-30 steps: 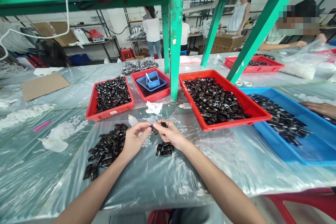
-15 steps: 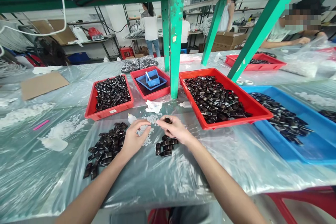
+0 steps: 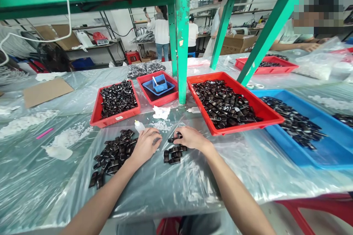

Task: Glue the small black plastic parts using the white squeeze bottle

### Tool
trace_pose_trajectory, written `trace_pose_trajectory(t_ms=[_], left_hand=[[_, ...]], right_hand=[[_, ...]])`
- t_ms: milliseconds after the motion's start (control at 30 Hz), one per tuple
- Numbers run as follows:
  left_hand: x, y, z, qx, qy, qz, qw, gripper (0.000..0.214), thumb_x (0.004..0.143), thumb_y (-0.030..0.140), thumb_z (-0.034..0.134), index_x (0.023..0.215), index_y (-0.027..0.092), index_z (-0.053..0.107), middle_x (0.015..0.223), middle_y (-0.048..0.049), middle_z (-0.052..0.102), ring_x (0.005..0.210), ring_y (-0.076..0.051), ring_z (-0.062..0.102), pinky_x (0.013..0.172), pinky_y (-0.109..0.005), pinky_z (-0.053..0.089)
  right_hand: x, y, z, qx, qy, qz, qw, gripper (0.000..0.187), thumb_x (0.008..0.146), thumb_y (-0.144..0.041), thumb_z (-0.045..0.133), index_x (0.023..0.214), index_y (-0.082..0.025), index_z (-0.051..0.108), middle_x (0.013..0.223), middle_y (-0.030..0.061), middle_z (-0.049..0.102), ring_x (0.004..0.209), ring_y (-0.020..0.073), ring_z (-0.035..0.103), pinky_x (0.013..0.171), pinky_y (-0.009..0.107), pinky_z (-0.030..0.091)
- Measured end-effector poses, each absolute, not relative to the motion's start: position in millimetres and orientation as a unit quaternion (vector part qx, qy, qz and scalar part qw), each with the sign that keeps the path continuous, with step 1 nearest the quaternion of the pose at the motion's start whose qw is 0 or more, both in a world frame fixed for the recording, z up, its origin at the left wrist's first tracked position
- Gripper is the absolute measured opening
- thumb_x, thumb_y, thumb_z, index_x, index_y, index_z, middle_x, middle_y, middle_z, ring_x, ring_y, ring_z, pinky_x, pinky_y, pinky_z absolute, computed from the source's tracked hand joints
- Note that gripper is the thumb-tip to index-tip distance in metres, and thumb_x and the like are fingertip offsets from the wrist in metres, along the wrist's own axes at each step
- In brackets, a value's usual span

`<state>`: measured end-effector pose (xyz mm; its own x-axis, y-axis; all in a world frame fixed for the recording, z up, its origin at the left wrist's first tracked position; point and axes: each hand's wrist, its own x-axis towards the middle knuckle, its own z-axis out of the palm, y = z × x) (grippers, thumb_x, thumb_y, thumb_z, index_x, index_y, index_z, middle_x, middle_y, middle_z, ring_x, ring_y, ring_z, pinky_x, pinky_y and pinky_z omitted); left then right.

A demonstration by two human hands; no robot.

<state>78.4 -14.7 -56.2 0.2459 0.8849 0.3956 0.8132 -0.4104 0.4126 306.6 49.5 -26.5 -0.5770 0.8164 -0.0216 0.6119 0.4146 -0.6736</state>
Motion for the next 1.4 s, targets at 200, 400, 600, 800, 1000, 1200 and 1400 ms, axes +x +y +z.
trace_pose_trajectory(t_ms=[200, 400, 600, 800, 1000, 1200, 1400], left_hand=[[78.6, -14.5, -47.6, 0.736, 0.543, 0.393, 0.097, 0.013, 0.088, 0.013, 0.06, 0.085, 0.023, 0.069, 0.091, -0.0042, 0.074, 0.091, -0.023, 0.065, 0.089, -0.039, 0.045], [73.4, -12.5, -44.5, 0.673, 0.537, 0.476, 0.178, 0.01, 0.087, 0.019, 0.061, 0.087, 0.022, 0.07, 0.085, -0.0014, 0.075, 0.074, -0.017, 0.065, 0.069, -0.028, 0.046], [75.2, -13.9, -42.2, 0.686, 0.506, 0.488, 0.185, 0.016, 0.092, 0.022, 0.059, 0.093, 0.022, 0.076, 0.09, -0.0041, 0.075, 0.071, -0.016, 0.062, 0.062, -0.027, 0.043], [75.9, -13.7, -41.9, 0.674, 0.5, 0.508, 0.194, 0.014, 0.09, 0.026, 0.063, 0.095, 0.022, 0.076, 0.082, -0.003, 0.073, 0.067, -0.015, 0.06, 0.062, -0.026, 0.045], [74.9, -9.0, -47.6, 0.621, 0.494, 0.547, 0.266, 0.02, 0.086, 0.038, 0.071, 0.086, 0.019, 0.078, 0.076, -0.0033, 0.07, 0.064, -0.015, 0.058, 0.059, -0.024, 0.047], [72.2, -6.6, -49.1, 0.617, 0.487, 0.55, 0.282, 0.029, 0.087, 0.044, 0.068, 0.09, 0.019, 0.082, 0.088, -0.0088, 0.074, 0.082, -0.021, 0.068, 0.068, -0.028, 0.054], [72.6, -7.9, -50.0, 0.616, 0.503, 0.557, 0.24, 0.033, 0.086, 0.049, 0.067, 0.092, 0.02, 0.081, 0.095, -0.0104, 0.076, 0.083, -0.023, 0.069, 0.07, -0.03, 0.057]], right_hand=[[296.8, 48.5, -23.3, -0.41, -0.806, 0.345, 0.252, 0.019, 0.083, -0.039, 0.072, 0.083, -0.021, 0.065, 0.074, -0.0014, 0.063, 0.068, 0.0164, 0.055, 0.069, 0.028, 0.04], [279.2, 40.0, -27.5, -0.396, -0.783, 0.383, 0.288, 0.022, 0.083, -0.042, 0.072, 0.083, -0.021, 0.063, 0.074, -0.0027, 0.059, 0.069, 0.0154, 0.051, 0.069, 0.027, 0.039], [275.5, 38.7, -28.6, -0.386, -0.768, 0.411, 0.303, 0.022, 0.081, -0.041, 0.072, 0.084, -0.022, 0.063, 0.075, -0.0024, 0.058, 0.072, 0.0163, 0.052, 0.071, 0.028, 0.039], [275.4, 37.3, -27.7, -0.38, -0.76, 0.42, 0.32, 0.018, 0.081, -0.037, 0.073, 0.083, -0.021, 0.064, 0.078, -0.0014, 0.061, 0.074, 0.017, 0.054, 0.074, 0.028, 0.041], [272.8, 35.6, -25.8, -0.363, -0.734, 0.456, 0.349, 0.019, 0.078, -0.035, 0.076, 0.079, -0.02, 0.064, 0.072, -0.0034, 0.055, 0.07, 0.0148, 0.05, 0.069, 0.026, 0.039], [265.2, 27.5, -29.8, -0.378, -0.718, 0.451, 0.37, 0.016, 0.076, -0.029, 0.077, 0.079, -0.019, 0.066, 0.073, -0.003, 0.059, 0.071, 0.0147, 0.053, 0.069, 0.025, 0.039], [259.9, 19.6, -29.3, -0.43, -0.728, 0.398, 0.356, 0.012, 0.078, -0.028, 0.076, 0.081, -0.02, 0.067, 0.074, -0.003, 0.062, 0.07, 0.0147, 0.054, 0.07, 0.025, 0.038]])
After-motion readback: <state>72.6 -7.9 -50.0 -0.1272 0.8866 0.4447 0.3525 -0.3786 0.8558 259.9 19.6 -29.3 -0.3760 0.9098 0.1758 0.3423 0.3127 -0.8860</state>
